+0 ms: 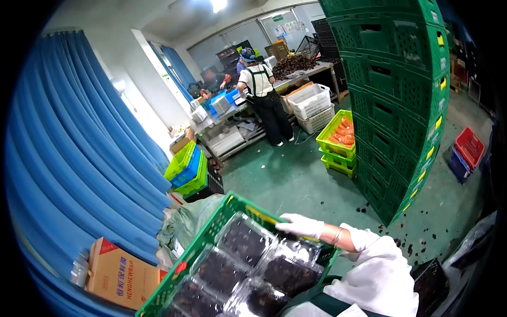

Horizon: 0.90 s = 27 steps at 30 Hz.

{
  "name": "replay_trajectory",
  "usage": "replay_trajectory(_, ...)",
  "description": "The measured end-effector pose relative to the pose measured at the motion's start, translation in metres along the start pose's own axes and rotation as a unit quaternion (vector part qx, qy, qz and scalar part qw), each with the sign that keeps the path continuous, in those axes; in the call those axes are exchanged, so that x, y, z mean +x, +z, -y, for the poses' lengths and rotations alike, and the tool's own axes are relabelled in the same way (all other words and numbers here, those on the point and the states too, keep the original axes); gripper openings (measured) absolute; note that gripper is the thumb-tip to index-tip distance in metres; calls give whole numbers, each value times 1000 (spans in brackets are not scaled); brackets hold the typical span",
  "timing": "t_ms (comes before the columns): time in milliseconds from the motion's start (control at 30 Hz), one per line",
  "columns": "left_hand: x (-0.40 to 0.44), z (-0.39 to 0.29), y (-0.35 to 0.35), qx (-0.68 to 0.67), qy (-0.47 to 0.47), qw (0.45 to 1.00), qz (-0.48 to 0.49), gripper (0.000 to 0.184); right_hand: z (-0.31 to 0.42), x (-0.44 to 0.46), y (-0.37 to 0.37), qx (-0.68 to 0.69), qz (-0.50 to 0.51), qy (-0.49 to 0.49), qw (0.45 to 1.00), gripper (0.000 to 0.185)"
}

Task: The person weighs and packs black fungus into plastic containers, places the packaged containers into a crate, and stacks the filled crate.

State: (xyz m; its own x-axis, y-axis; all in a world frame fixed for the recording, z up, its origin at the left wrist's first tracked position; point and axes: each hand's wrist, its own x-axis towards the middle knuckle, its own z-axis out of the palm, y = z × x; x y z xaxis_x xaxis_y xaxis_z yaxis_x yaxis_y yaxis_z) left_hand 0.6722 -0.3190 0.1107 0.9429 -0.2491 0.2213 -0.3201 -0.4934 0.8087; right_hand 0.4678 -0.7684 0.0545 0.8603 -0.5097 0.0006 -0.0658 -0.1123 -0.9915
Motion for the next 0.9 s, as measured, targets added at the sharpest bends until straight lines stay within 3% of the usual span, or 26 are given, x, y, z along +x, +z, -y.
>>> replay_trajectory(67,20,-9,23,-22,-10,1000,16,20,0,0,-41,-22,-55,-12,998,51)
replay_trajectory(267,80,-34,91,-75,-13,995,66,18,10,-27,-127,20,-172,49,984,43)
replay_trajectory(567,233,-69,250,-175,20,957,231,16,-30,-31,-190,67,-346,57,934,28)
replay_trajectory(633,275,-99,298,-157,2,952,262,16,-43,-19,-194,80,-418,57,903,24)
replay_trajectory(667,322,-73,332,-133,48,942,304,16,-50,-14,-197,83,-436,57,894,23)
replay_trajectory(800,366,-169,412,-145,48,901,405,17,-61,-2,-190,84,-525,96,841,21)
replay_trajectory(900,394,-186,495,-119,50,872,471,23,-73,-8,-189,115,-592,123,788,19)
